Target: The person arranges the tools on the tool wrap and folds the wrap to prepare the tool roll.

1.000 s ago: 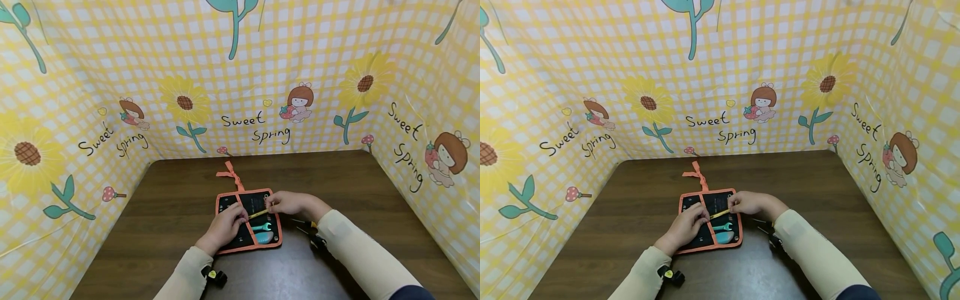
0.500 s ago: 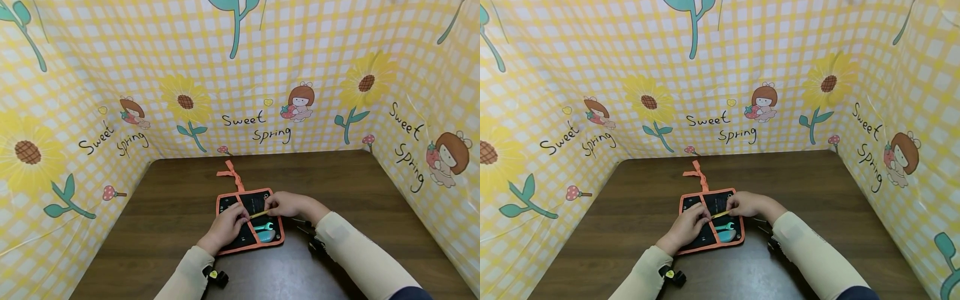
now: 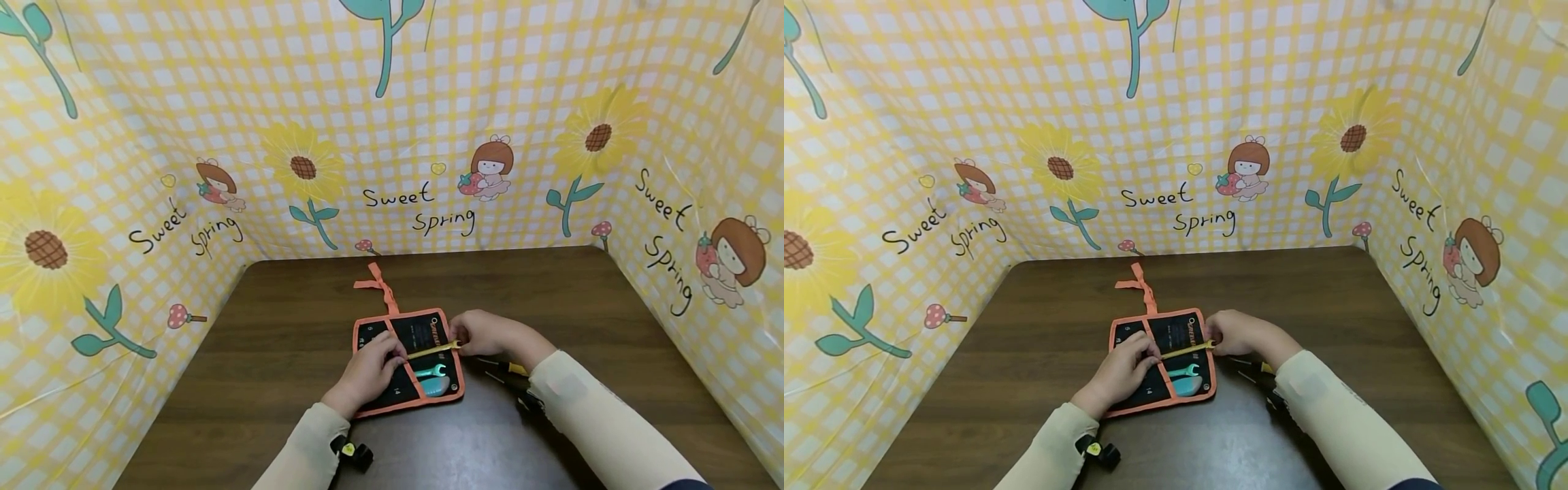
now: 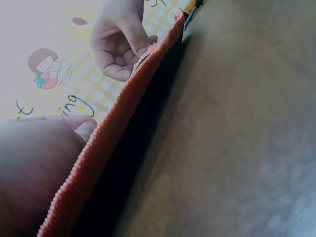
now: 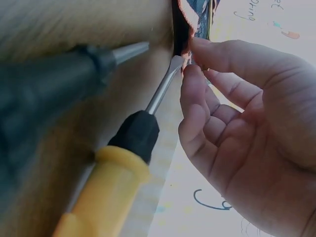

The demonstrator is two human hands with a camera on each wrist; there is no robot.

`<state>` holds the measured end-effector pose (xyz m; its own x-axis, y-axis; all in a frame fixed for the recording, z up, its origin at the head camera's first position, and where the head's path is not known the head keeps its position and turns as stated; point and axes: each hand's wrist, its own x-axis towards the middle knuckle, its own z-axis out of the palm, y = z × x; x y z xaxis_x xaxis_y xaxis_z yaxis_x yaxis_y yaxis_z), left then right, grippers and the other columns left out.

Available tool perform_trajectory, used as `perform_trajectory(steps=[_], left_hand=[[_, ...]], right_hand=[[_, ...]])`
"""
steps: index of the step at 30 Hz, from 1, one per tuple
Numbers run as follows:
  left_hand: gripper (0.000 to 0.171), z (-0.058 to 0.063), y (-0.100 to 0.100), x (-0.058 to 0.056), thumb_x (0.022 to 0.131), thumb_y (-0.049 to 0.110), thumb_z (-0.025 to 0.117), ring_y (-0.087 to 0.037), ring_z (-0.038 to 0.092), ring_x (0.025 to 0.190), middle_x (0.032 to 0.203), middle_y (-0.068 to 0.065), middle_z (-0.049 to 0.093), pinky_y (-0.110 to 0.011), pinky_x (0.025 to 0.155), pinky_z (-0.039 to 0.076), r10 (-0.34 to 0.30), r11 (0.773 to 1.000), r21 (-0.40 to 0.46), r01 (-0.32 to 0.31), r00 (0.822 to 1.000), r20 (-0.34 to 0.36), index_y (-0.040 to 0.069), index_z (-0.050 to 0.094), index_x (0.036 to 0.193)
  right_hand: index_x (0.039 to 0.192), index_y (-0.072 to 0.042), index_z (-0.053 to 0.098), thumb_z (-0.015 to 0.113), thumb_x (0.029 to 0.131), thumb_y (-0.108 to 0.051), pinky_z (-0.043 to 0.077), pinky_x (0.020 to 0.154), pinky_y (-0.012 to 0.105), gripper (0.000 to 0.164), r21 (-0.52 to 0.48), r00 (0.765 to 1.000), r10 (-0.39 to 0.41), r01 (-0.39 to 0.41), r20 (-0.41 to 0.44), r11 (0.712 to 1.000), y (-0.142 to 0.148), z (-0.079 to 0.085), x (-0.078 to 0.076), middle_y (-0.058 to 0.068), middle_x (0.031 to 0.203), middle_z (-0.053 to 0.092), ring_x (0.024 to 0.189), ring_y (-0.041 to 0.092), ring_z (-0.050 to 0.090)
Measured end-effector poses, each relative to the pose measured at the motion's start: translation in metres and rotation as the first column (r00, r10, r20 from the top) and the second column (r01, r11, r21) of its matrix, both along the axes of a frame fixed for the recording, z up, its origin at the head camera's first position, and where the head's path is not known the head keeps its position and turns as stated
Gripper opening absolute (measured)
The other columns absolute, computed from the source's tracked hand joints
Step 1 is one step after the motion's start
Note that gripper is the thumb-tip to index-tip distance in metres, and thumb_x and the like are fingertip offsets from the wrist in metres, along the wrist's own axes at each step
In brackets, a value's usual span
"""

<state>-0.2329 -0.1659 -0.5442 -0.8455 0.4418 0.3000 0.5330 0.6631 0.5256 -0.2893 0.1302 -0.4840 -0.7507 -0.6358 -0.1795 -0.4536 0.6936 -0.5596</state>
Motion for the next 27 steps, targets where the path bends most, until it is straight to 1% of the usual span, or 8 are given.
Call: perform_trajectory(steps=[5, 11, 18, 23, 27], left_hand=[[0.015, -0.001, 0.000, 0.001, 0.102, 0.021, 0.072, -0.003, 0.058, 0.088, 0.106, 0.019, 0.054, -0.031, 0.076, 0.052, 0.013, 1.000, 0.005, -0.013, 1.000, 0.004, 0.034, 0.065, 0.096], [0.015, -0.001, -0.001, 0.001, 0.102, 0.021, 0.072, -0.003, 0.058, 0.089, 0.106, 0.018, 0.055, -0.031, 0.078, 0.053, 0.011, 1.000, 0.006, -0.011, 1.000, 0.003, 0.034, 0.066, 0.097], [0.015, 0.001, 0.000, 0.001, 0.100, 0.022, 0.074, -0.004, 0.059, 0.087, 0.104, 0.018, 0.057, -0.032, 0.074, 0.052, 0.027, 0.999, -0.035, -0.030, 0.997, -0.074, 0.034, 0.067, 0.095], [0.015, 0.002, 0.000, 0.001, 0.100, 0.021, 0.074, -0.004, 0.060, 0.089, 0.105, 0.018, 0.058, -0.033, 0.076, 0.053, 0.018, 0.999, -0.027, -0.021, 0.996, -0.085, 0.033, 0.067, 0.095], [0.015, 0.002, 0.000, 0.001, 0.100, 0.021, 0.074, -0.003, 0.060, 0.089, 0.105, 0.020, 0.058, -0.031, 0.076, 0.053, 0.020, 0.999, -0.027, -0.022, 0.997, -0.075, 0.034, 0.066, 0.095]], right_hand=[[0.096, -0.019, 0.071, 0.080, 0.091, -0.007, 0.049, 0.068, 0.033, 0.016, -0.007, 1.000, 0.008, -0.008, -0.023, 1.000, 0.005, 0.000, 0.002, -0.005, 0.080, 0.062, 0.073, 0.013, 0.057], [0.093, -0.018, 0.073, 0.082, 0.090, -0.007, 0.050, 0.068, 0.032, 0.014, -0.019, 0.997, 0.026, -0.028, -0.072, 0.999, 0.005, 0.003, 0.003, -0.007, 0.077, 0.063, 0.071, 0.010, 0.058], [0.093, -0.016, 0.075, 0.080, 0.090, -0.002, 0.053, 0.071, 0.032, 0.015, -0.037, 0.995, 0.045, -0.048, -0.085, 0.998, -0.003, 0.006, 0.005, -0.009, 0.079, 0.066, 0.073, 0.009, 0.060], [0.096, -0.015, 0.077, 0.079, 0.090, -0.002, 0.054, 0.074, 0.033, 0.014, -0.025, 0.996, 0.030, -0.032, -0.079, 0.999, -0.009, 0.007, 0.004, -0.009, 0.082, 0.066, 0.076, 0.009, 0.061], [0.093, -0.015, 0.076, 0.080, 0.089, -0.003, 0.054, 0.074, 0.033, 0.013, -0.033, 0.996, 0.009, -0.012, -0.086, 0.999, -0.014, 0.009, 0.003, -0.009, 0.080, 0.066, 0.076, 0.008, 0.061]])
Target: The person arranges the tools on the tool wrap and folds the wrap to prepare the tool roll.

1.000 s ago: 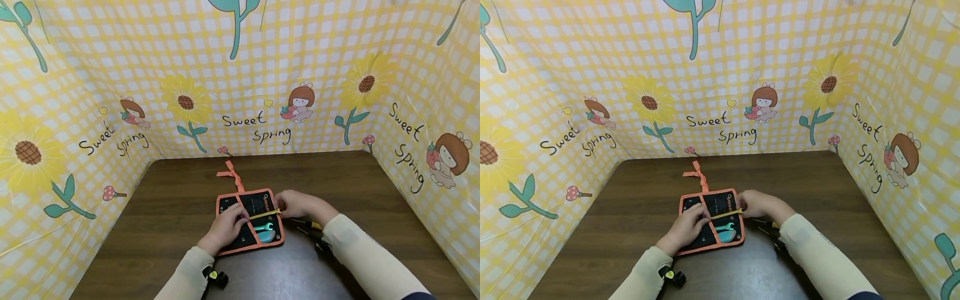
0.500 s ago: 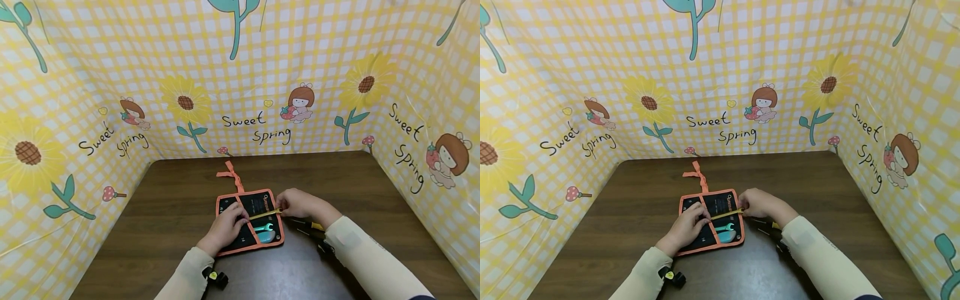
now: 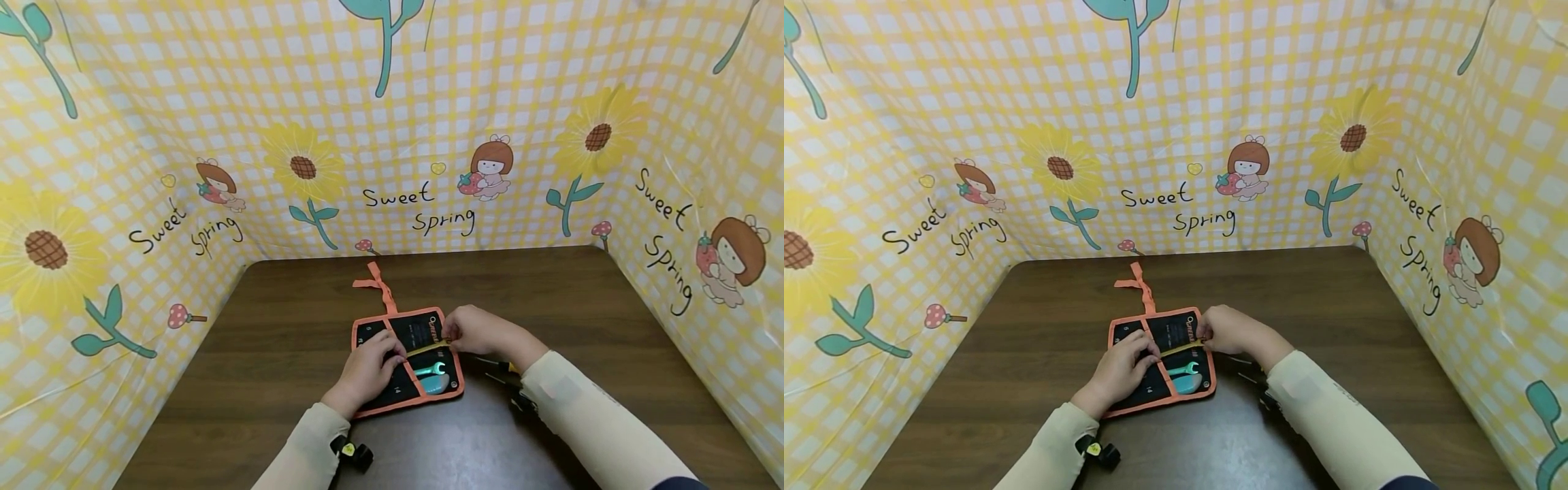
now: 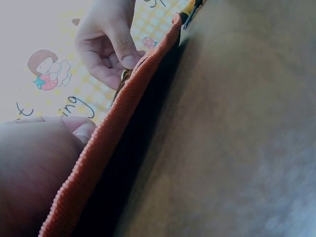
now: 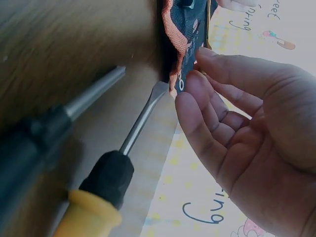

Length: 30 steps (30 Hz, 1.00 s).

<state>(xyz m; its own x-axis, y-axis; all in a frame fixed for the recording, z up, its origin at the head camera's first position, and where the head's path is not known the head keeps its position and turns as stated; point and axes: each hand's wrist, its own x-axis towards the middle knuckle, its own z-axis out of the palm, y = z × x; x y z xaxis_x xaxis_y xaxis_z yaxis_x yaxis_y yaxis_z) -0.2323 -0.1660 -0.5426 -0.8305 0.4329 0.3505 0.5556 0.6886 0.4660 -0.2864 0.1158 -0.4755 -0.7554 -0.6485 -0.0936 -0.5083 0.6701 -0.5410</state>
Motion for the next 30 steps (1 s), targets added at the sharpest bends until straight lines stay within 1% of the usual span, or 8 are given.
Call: perform_trajectory(steps=[6, 12, 16, 19, 24, 30], left_hand=[[0.016, -0.001, 0.000, -0.001, 0.100, 0.021, 0.074, -0.002, 0.060, 0.091, 0.106, 0.019, 0.058, -0.032, 0.079, 0.054, -0.002, 1.000, 0.005, 0.002, 1.000, -0.001, 0.033, 0.066, 0.095], [0.016, 0.000, 0.000, -0.001, 0.100, 0.021, 0.075, -0.002, 0.061, 0.091, 0.106, 0.020, 0.058, -0.031, 0.078, 0.054, 0.001, 1.000, 0.007, -0.001, 1.000, -0.004, 0.034, 0.066, 0.095], [0.016, 0.000, 0.000, -0.001, 0.100, 0.021, 0.074, -0.002, 0.061, 0.091, 0.106, 0.020, 0.058, -0.031, 0.077, 0.053, -0.005, 1.000, 0.011, 0.005, 1.000, -0.006, 0.034, 0.067, 0.096], [0.015, 0.000, 0.000, -0.001, 0.101, 0.022, 0.073, -0.001, 0.060, 0.090, 0.105, 0.021, 0.058, -0.031, 0.077, 0.053, -0.003, 1.000, 0.009, 0.003, 1.000, 0.002, 0.034, 0.066, 0.095], [0.015, -0.001, 0.001, -0.001, 0.100, 0.022, 0.074, 0.000, 0.060, 0.090, 0.103, 0.021, 0.058, -0.031, 0.078, 0.053, -0.003, 1.000, 0.000, 0.003, 1.000, 0.000, 0.034, 0.066, 0.095], [0.014, -0.001, 0.000, -0.001, 0.100, 0.022, 0.074, 0.000, 0.061, 0.091, 0.104, 0.021, 0.058, -0.032, 0.079, 0.054, -0.017, 1.000, 0.004, 0.017, 1.000, -0.004, 0.033, 0.066, 0.095]], right_hand=[[0.091, -0.015, 0.076, 0.084, 0.086, -0.004, 0.054, 0.071, 0.031, 0.015, -0.011, 1.000, 0.015, -0.015, -0.026, 1.000, -0.006, -0.002, -0.003, -0.009, 0.079, 0.067, 0.074, 0.007, 0.062], [0.094, -0.015, 0.078, 0.084, 0.087, -0.002, 0.055, 0.074, 0.031, 0.016, 0.000, 0.999, 0.028, -0.028, -0.026, 1.000, -0.012, 0.000, -0.002, -0.009, 0.083, 0.069, 0.078, 0.006, 0.063], [0.094, -0.013, 0.078, 0.083, 0.088, -0.002, 0.055, 0.072, 0.032, 0.014, -0.006, 0.999, 0.044, -0.044, -0.012, 0.999, -0.017, 0.001, 0.000, -0.006, 0.083, 0.071, 0.078, 0.008, 0.064], [0.094, -0.013, 0.078, 0.082, 0.089, -0.002, 0.056, 0.071, 0.032, 0.013, -0.013, 0.999, 0.043, -0.043, 0.003, 0.999, -0.020, -0.001, 0.001, -0.005, 0.084, 0.072, 0.077, 0.008, 0.065], [0.095, -0.015, 0.079, 0.082, 0.089, -0.003, 0.056, 0.074, 0.031, 0.014, 0.002, 0.999, 0.033, -0.033, -0.003, 0.999, -0.025, -0.006, 0.002, -0.008, 0.085, 0.071, 0.079, 0.005, 0.065], [0.093, -0.016, 0.079, 0.082, 0.089, -0.002, 0.057, 0.074, 0.032, 0.015, 0.006, 0.999, 0.041, -0.041, -0.013, 0.999, -0.031, -0.005, 0.004, -0.008, 0.085, 0.071, 0.079, 0.006, 0.065]])
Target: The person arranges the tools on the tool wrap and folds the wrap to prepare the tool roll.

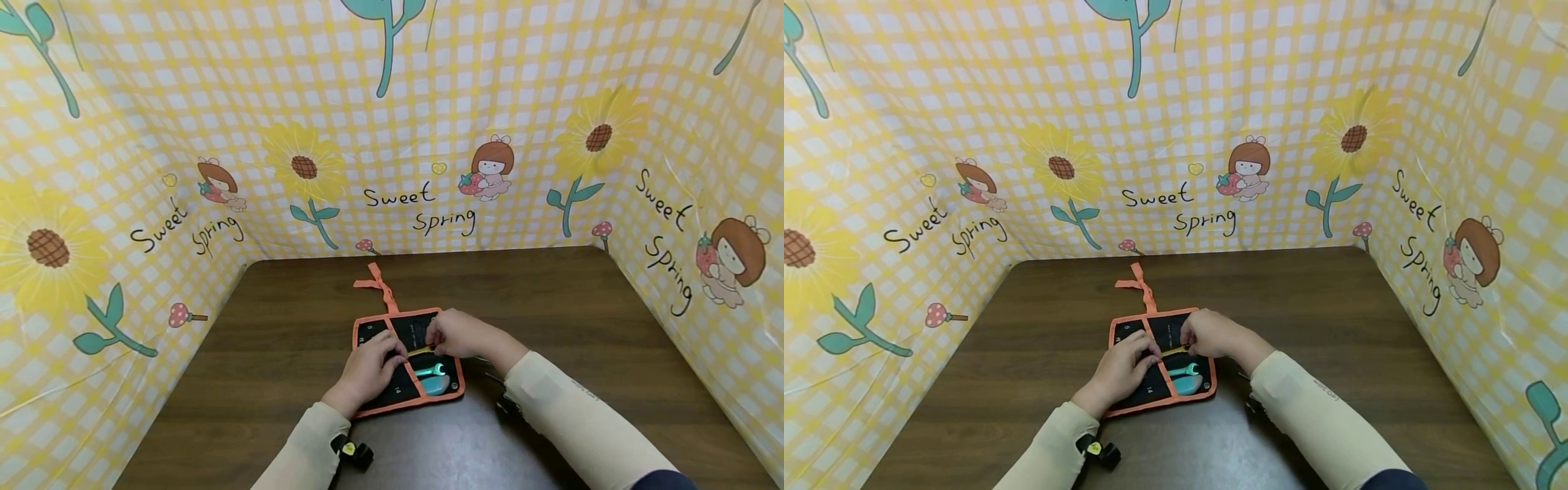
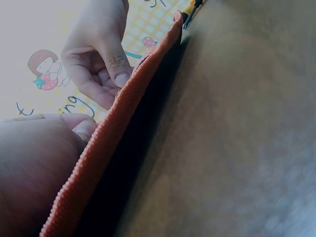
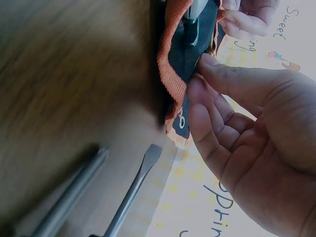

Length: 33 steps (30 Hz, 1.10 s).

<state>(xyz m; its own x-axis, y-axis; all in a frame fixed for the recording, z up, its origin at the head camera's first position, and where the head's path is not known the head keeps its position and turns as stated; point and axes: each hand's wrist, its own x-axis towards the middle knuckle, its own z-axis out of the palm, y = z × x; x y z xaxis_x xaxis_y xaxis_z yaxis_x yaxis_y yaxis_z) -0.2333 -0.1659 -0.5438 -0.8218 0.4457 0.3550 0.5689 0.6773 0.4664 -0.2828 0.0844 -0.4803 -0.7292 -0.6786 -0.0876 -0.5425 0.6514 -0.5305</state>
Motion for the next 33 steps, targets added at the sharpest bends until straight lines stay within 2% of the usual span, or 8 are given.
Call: perform_trajectory(steps=[8, 15, 23, 33], left_hand=[[0.008, -0.0008, -0.0010, 0.0008, 0.102, 0.025, 0.071, -0.003, 0.062, 0.093, 0.104, 0.019, 0.058, -0.034, 0.080, 0.054, -0.020, 1.000, 0.010, 0.020, 1.000, -0.004, 0.032, 0.069, 0.098], [0.008, -0.0026, -0.0007, 0.0002, 0.101, 0.025, 0.074, -0.003, 0.061, 0.092, 0.103, 0.019, 0.058, -0.033, 0.079, 0.053, 0.006, 1.000, 0.013, -0.006, 0.999, 0.034, 0.032, 0.071, 0.098], [0.013, -0.0044, 0.0005, -0.0008, 0.099, 0.025, 0.076, -0.002, 0.060, 0.087, 0.102, 0.019, 0.058, -0.031, 0.075, 0.052, 0.022, 1.000, 0.013, -0.023, 0.999, 0.031, 0.035, 0.070, 0.097], [0.008, -0.0032, -0.0001, -0.0011, 0.101, 0.027, 0.074, -0.003, 0.060, 0.089, 0.104, 0.019, 0.059, -0.033, 0.077, 0.053, 0.028, 1.000, 0.003, -0.028, 0.998, 0.052, 0.034, 0.071, 0.098]], right_hand=[[0.095, -0.019, 0.078, 0.080, 0.091, -0.003, 0.057, 0.076, 0.033, 0.016, 0.053, 0.999, -0.040, 0.039, 0.010, 0.998, -0.0049, -0.0014, 0.0024, -0.008, 0.086, 0.070, 0.081, 0.008, 0.066], [0.098, -0.018, 0.080, 0.078, 0.092, -0.004, 0.056, 0.077, 0.033, 0.015, 0.098, 0.999, -0.004, 0.007, -0.032, 0.995, -0.0043, -0.0077, 0.0020, -0.008, 0.090, 0.071, 0.082, 0.008, 0.066], [0.100, -0.014, 0.079, 0.078, 0.092, -0.004, 0.057, 0.078, 0.034, 0.013, 0.091, 0.999, 0.001, 0.002, -0.037, 0.996, -0.0032, -0.0069, 0.0024, -0.005, 0.090, 0.072, 0.083, 0.010, 0.067], [0.105, -0.011, 0.079, 0.079, 0.093, -0.005, 0.056, 0.076, 0.034, 0.014, 0.091, 1.000, -0.017, 0.018, -0.021, 0.996, -0.0008, -0.0034, 0.0077, -0.004, 0.089, 0.070, 0.080, 0.008, 0.063]])
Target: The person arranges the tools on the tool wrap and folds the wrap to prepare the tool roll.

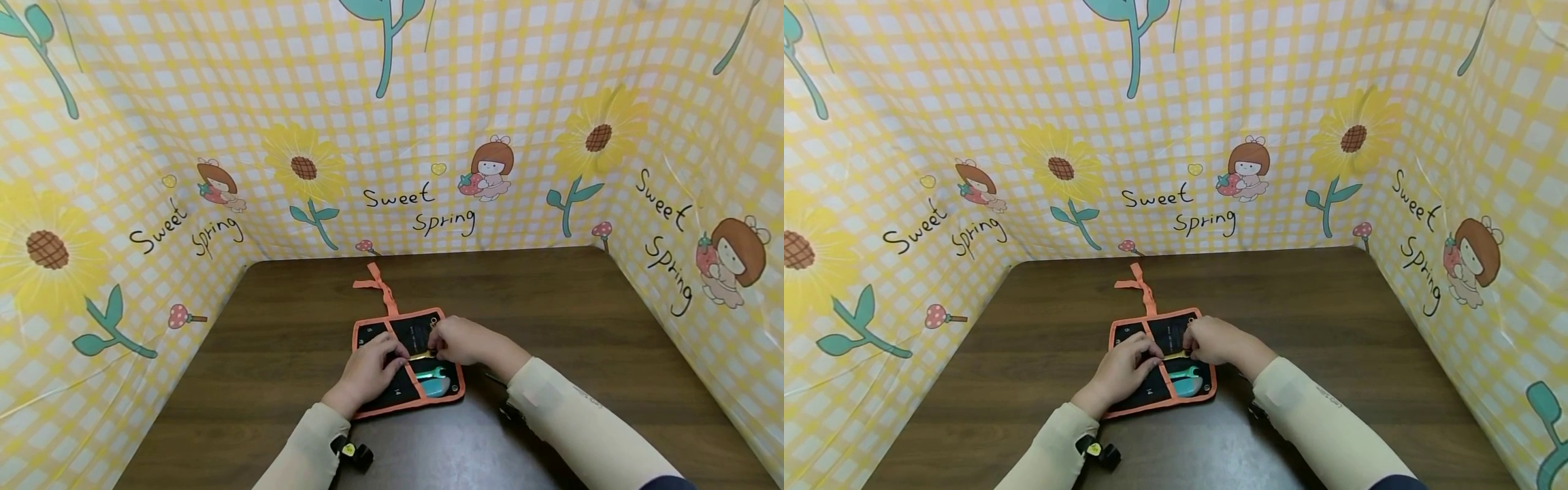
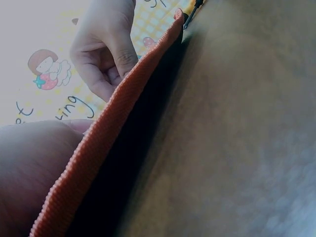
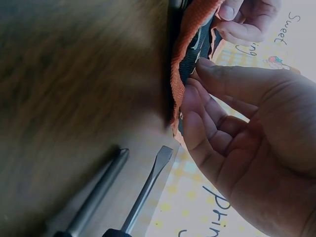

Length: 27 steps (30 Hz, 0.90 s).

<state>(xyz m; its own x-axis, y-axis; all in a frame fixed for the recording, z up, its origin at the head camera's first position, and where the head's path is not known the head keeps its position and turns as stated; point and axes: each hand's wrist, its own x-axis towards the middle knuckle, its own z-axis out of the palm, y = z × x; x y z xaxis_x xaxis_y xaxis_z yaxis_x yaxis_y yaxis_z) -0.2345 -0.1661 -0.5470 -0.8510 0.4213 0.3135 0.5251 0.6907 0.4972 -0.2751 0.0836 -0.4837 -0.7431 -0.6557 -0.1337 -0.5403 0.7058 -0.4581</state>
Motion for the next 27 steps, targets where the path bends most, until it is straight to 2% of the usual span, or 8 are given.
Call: perform_trajectory(steps=[6, 11, 15, 21, 27], left_hand=[[0.010, 0.004, 0.000, -0.001, 0.101, 0.023, 0.073, -0.004, 0.062, 0.097, 0.105, 0.018, 0.061, -0.036, 0.086, 0.054, 0.016, 1.000, 0.011, -0.017, 1.000, 0.020, 0.033, 0.073, 0.099], [0.010, 0.004, -0.001, -0.001, 0.102, 0.022, 0.072, -0.005, 0.062, 0.099, 0.105, 0.017, 0.063, -0.036, 0.088, 0.054, 0.015, 1.000, 0.017, -0.016, 0.999, 0.034, 0.032, 0.074, 0.100], [0.010, 0.003, -0.002, -0.002, 0.101, 0.020, 0.073, -0.005, 0.062, 0.096, 0.105, 0.016, 0.063, -0.035, 0.084, 0.054, 0.002, 0.999, 0.037, -0.003, 1.000, 0.025, 0.029, 0.075, 0.101], [0.009, 0.003, -0.004, -0.006, 0.102, 0.019, 0.071, -0.006, 0.056, 0.082, 0.103, 0.016, 0.061, -0.030, 0.070, 0.050, -0.010, 0.997, 0.075, 0.007, 0.999, 0.034, 0.027, 0.075, 0.104], [0.009, 0.006, -0.008, -0.007, 0.102, 0.020, 0.072, -0.007, 0.054, 0.078, 0.102, 0.016, 0.060, -0.029, 0.069, 0.049, 0.015, 0.998, 0.060, -0.019, 0.998, 0.058, 0.026, 0.074, 0.108]], right_hand=[[0.108, -0.009, 0.079, 0.080, 0.091, -0.004, 0.056, 0.080, 0.036, 0.018, -0.030, 1.000, -0.001, 0.001, 0.011, 1.000, 0.005, 0.002, 0.003, -0.001, 0.092, 0.071, 0.084, 0.011, 0.064], [0.110, -0.010, 0.079, 0.079, 0.092, -0.005, 0.054, 0.078, 0.035, 0.019, -0.047, 1.000, 0.009, -0.009, 0.000, 0.999, 0.013, 0.002, 0.006, -0.005, 0.090, 0.069, 0.082, 0.009, 0.062], [0.113, -0.009, 0.078, 0.078, 0.093, -0.005, 0.053, 0.078, 0.035, 0.021, -0.069, 1.000, 0.004, -0.004, -0.007, 0.998, 0.023, 0.002, 0.012, -0.003, 0.093, 0.067, 0.082, 0.011, 0.060], [0.114, -0.009, 0.078, 0.077, 0.095, -0.006, 0.054, 0.078, 0.035, 0.019, -0.125, 0.999, -0.031, 0.026, -0.041, 0.992, 0.043, 0.004, 0.021, -0.001, 0.097, 0.065, 0.084, 0.010, 0.062], [0.113, -0.011, 0.079, 0.077, 0.095, -0.008, 0.054, 0.078, 0.034, 0.018, -0.175, 0.996, -0.080, 0.073, -0.032, 0.982, 0.063, 0.002, 0.025, -0.003, 0.099, 0.066, 0.084, 0.008, 0.061]])
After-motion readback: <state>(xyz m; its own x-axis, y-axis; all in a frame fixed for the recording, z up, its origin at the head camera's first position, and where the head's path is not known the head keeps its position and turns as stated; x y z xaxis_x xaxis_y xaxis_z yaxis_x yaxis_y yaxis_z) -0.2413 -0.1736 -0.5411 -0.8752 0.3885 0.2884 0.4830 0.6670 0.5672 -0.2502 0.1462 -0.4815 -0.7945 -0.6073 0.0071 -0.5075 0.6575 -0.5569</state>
